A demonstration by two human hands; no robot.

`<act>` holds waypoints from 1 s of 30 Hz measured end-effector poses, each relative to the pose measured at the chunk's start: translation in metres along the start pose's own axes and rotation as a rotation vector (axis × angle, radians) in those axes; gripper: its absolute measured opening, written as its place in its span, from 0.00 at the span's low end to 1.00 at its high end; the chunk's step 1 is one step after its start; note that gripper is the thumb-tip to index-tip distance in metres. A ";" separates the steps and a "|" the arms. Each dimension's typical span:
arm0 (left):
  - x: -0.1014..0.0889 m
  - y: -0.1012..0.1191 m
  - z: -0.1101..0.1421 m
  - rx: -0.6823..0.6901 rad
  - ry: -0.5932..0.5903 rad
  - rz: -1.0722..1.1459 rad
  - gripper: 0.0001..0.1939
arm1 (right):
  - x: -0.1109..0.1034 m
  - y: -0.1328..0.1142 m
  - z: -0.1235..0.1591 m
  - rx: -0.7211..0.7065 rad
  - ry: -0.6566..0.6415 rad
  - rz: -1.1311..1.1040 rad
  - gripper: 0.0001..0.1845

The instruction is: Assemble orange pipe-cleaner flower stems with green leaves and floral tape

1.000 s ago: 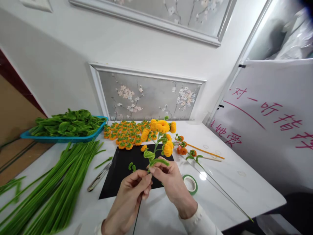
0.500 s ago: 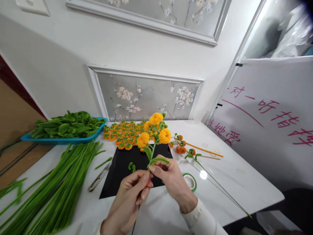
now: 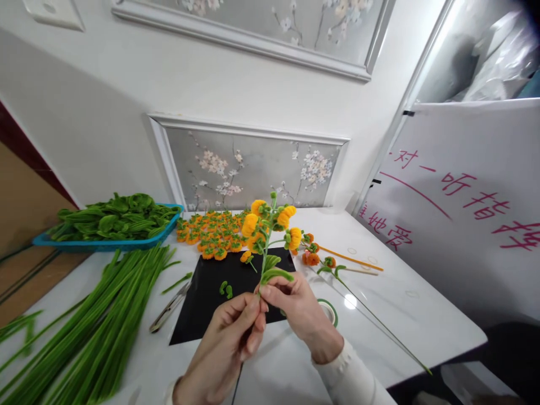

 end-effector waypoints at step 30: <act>-0.022 -0.007 -0.007 0.359 0.170 -0.507 0.12 | -0.008 0.006 0.004 0.042 0.119 0.477 0.14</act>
Point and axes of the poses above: each hand's wrist, its own z-axis away from the middle knuckle, its own x-axis out of the palm, y = z × x, the point moved 5 cm from there along -z, towards the middle knuckle, and after that the axes turned 12 degrees about z, right-handed, at the moved point
